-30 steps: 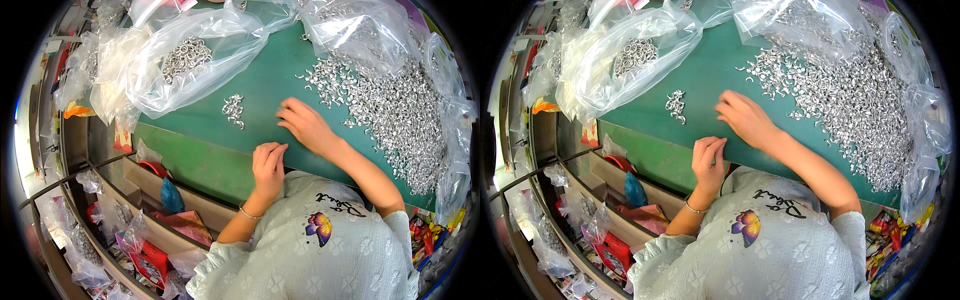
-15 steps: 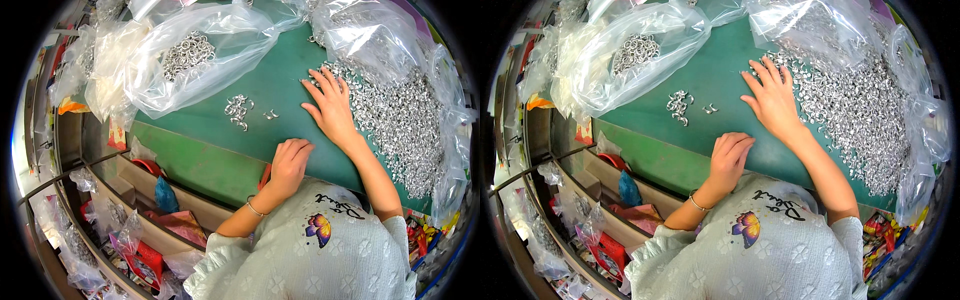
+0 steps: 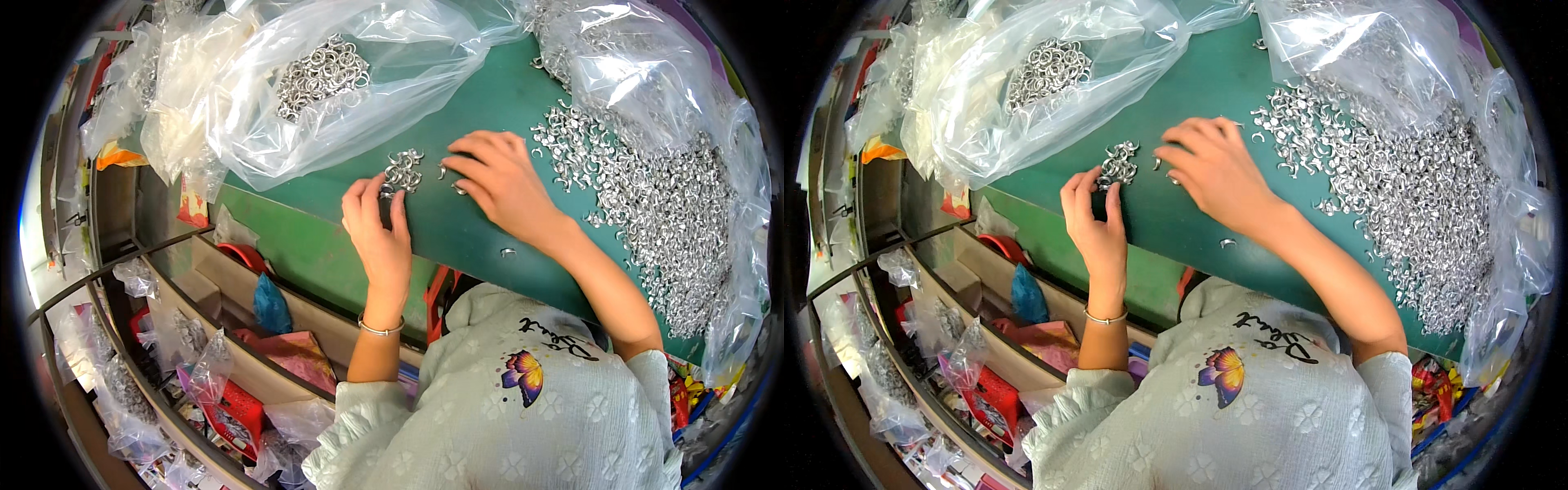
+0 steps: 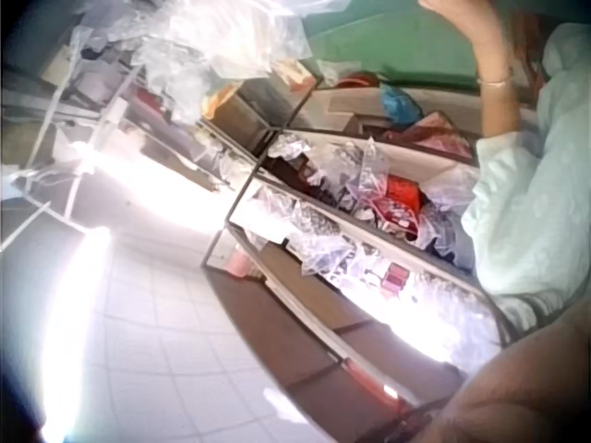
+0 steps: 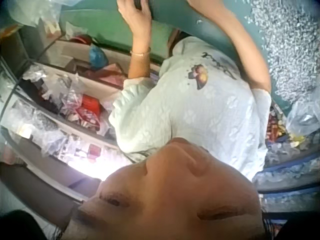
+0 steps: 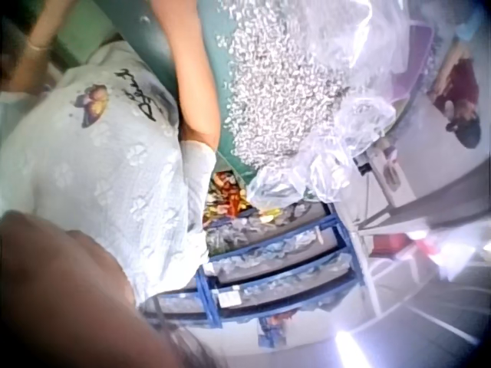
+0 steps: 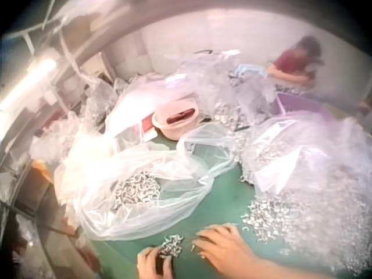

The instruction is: The person sorts through a large pile of small silver-colored metal parts on a green workbench by hand, picking up individual pieces, turning them over, and placing them into smaller groups or back into plastic bags.

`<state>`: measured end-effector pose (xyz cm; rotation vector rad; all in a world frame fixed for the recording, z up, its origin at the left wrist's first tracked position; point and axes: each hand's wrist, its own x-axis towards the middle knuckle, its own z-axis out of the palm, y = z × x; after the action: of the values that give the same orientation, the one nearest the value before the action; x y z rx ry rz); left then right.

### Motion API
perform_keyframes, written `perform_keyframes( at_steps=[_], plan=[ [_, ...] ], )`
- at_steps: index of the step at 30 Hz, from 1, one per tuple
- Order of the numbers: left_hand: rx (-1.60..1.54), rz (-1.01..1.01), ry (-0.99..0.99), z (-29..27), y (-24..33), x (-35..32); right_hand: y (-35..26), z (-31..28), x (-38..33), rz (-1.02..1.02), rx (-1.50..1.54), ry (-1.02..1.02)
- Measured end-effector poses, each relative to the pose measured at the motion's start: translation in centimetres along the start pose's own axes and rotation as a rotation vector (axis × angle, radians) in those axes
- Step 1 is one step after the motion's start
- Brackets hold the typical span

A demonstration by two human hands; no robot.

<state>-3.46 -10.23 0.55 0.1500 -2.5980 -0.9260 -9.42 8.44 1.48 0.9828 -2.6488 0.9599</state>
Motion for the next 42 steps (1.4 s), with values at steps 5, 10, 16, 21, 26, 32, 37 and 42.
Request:
perform_keyframes(
  at_steps=[5,10,16,21,26,32,37,42],
  plan=[
    [0.023,0.035,-0.089,0.0,1.3,-0.1,-0.4,-0.9,-1.2,0.078,0.021,-0.014],
    [-0.012,0.042,-0.023,0.1,1.7,0.2,-0.2,-1.6,-2.2,0.150,0.021,-0.015],
    [0.085,0.179,-0.076,2.1,2.9,1.3,-0.7,0.2,-1.0,0.108,0.054,0.003],
    [0.015,0.159,-0.025,0.8,3.1,0.9,1.0,1.0,0.1,0.138,0.138,0.085],
    [-0.159,0.181,-0.236,-0.2,5.7,-3.5,1.0,2.0,2.7,0.128,0.489,0.030],
    [-0.268,0.178,-0.320,1.7,6.8,-5.5,2.3,-2.0,0.8,0.259,0.301,0.078],
    [-0.235,0.190,-0.297,1.7,6.7,-4.9,-0.2,0.8,1.8,-0.054,0.150,0.094],
    [-0.203,0.164,-0.276,1.3,6.3,-5.2,0.0,3.6,2.8,-0.171,-0.127,0.095]
  ],
)
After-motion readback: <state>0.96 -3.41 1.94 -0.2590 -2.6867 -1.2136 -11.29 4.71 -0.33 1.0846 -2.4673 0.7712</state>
